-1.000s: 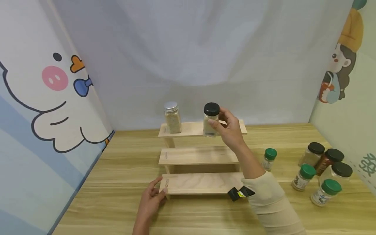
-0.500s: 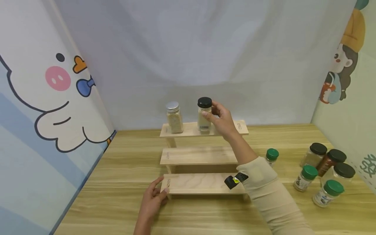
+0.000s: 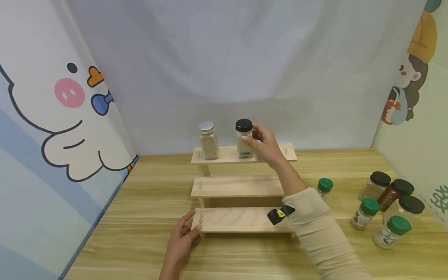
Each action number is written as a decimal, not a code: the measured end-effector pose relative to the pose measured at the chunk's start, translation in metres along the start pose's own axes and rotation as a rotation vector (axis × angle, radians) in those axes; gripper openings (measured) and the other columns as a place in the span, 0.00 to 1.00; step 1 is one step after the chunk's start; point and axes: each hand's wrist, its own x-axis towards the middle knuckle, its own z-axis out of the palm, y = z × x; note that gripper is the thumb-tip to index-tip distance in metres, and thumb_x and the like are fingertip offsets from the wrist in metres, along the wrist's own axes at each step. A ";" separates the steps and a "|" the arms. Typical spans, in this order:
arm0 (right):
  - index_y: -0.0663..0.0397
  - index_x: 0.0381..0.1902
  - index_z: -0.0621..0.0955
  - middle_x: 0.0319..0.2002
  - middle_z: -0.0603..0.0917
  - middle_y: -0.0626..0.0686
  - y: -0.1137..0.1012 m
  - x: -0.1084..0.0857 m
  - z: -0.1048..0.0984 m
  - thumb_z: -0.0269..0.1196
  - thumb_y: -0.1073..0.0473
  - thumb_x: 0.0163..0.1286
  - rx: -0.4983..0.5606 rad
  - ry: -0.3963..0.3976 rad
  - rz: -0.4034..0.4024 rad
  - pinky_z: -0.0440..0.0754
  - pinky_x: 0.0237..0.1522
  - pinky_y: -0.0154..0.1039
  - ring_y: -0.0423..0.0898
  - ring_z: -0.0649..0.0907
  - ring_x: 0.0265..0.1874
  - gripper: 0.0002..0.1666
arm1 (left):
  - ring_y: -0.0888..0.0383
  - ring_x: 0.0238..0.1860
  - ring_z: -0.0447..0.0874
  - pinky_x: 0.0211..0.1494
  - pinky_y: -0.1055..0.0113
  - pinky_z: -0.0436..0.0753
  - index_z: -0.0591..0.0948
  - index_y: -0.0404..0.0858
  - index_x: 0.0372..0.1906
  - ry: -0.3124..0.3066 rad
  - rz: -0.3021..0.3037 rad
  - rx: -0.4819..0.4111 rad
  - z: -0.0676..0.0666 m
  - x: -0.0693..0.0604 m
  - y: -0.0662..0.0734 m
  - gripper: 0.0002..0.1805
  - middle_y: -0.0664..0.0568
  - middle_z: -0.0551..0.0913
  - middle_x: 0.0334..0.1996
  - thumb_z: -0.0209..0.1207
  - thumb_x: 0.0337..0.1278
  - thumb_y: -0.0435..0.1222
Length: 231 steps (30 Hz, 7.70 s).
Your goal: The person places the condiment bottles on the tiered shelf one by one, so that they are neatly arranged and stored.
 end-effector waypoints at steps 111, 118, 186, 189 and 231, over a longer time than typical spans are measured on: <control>0.47 0.60 0.67 0.47 0.72 0.46 0.082 -0.174 -0.123 0.65 0.46 0.61 -0.281 0.542 0.322 0.68 0.45 0.43 0.37 0.72 0.46 0.33 | 0.52 0.34 0.79 0.39 0.60 0.79 0.63 0.33 0.66 0.044 0.014 0.015 0.004 0.000 -0.001 0.29 0.44 0.80 0.35 0.57 0.60 0.29; 0.57 0.60 0.64 0.47 0.72 0.52 0.056 -0.167 -0.112 0.63 0.55 0.64 -0.322 0.507 0.210 0.69 0.42 0.43 0.38 0.72 0.43 0.31 | 0.53 0.32 0.78 0.37 0.61 0.79 0.63 0.31 0.66 0.036 0.028 -0.009 0.005 0.000 -0.001 0.30 0.45 0.80 0.33 0.57 0.60 0.28; 0.66 0.59 0.68 0.40 0.77 0.57 -0.028 -0.037 -0.041 0.63 0.69 0.61 -0.144 0.348 -0.137 0.70 0.43 0.42 0.43 0.74 0.38 0.29 | 0.54 0.30 0.77 0.33 0.63 0.78 0.65 0.34 0.66 0.050 0.021 0.039 0.002 -0.002 0.001 0.29 0.44 0.80 0.32 0.58 0.59 0.30; 0.67 0.59 0.68 0.42 0.76 0.63 -0.035 -0.040 -0.037 0.62 0.70 0.62 -0.173 0.344 -0.105 0.70 0.44 0.43 0.45 0.74 0.38 0.28 | 0.53 0.31 0.77 0.33 0.63 0.78 0.64 0.33 0.66 0.044 0.025 0.025 0.002 -0.003 0.001 0.30 0.44 0.81 0.32 0.58 0.59 0.29; 0.61 0.63 0.67 0.56 0.72 0.59 -0.015 -0.134 -0.052 0.63 0.52 0.64 -0.316 0.326 0.121 0.71 0.50 0.43 0.52 0.72 0.53 0.33 | 0.53 0.33 0.77 0.34 0.63 0.78 0.64 0.34 0.66 0.049 0.005 0.005 0.002 -0.005 0.003 0.30 0.44 0.79 0.33 0.58 0.59 0.29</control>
